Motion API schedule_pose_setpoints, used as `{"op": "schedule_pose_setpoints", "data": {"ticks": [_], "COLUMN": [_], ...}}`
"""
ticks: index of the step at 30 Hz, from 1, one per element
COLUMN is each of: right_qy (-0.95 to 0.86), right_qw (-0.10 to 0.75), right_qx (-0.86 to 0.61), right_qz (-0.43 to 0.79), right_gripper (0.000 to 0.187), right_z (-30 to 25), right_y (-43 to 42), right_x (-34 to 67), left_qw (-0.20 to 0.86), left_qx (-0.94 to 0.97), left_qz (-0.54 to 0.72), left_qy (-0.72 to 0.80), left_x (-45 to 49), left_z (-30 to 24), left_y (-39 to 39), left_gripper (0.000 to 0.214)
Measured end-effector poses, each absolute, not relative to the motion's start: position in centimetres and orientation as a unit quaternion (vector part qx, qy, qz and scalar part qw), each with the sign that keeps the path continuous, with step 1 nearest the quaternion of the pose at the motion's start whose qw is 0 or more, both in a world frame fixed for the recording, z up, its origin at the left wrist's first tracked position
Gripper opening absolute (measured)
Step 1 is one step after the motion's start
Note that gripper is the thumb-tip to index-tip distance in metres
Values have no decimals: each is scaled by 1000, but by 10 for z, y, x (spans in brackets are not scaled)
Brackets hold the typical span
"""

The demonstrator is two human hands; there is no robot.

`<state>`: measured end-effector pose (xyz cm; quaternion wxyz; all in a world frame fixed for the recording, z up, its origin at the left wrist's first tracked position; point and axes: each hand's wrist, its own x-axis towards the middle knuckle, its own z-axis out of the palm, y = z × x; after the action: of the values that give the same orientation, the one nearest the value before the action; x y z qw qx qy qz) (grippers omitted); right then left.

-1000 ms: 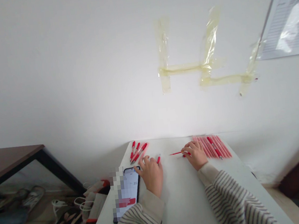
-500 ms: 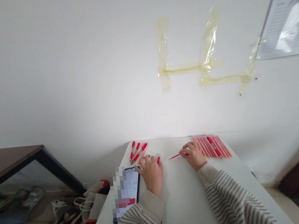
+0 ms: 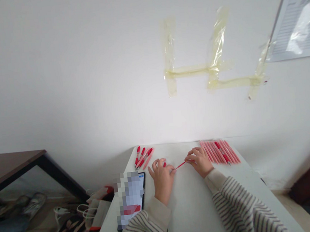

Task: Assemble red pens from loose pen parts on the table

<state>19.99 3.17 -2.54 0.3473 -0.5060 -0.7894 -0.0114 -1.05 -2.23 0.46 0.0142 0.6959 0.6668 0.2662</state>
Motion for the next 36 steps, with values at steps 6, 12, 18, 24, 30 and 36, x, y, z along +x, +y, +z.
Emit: {"op": "schedule_pose_setpoints", "data": {"ticks": [6, 12, 18, 24, 30, 36], "right_qy": [-787, -777, -779, -780, -780, -778], "right_qw": [347, 339, 331, 334, 339, 338], "right_qx": [-509, -528, -532, -529, -526, -529], "right_qz": [-27, -39, -17, -3, 8, 11], "right_gripper": [19, 30, 25, 23, 22, 21], "right_z": [-26, -30, -31, -31, -31, -28], "right_y": [31, 34, 33, 31, 31, 29], "right_x": [201, 205, 201, 200, 200, 199], "left_qw": [18, 2, -14, -22, -23, -27], "left_qx": [692, 672, 660, 662, 660, 654], "left_qz": [273, 266, 268, 268, 267, 270], "left_qy": [668, 691, 702, 700, 702, 707], "left_x": [-10, -8, -8, -10, -10, -13], "left_z": [5, 3, 4, 5, 5, 8], "left_y": [-22, -24, -20, -17, -19, -20], "left_gripper": [8, 11, 9, 9, 6, 8]}}
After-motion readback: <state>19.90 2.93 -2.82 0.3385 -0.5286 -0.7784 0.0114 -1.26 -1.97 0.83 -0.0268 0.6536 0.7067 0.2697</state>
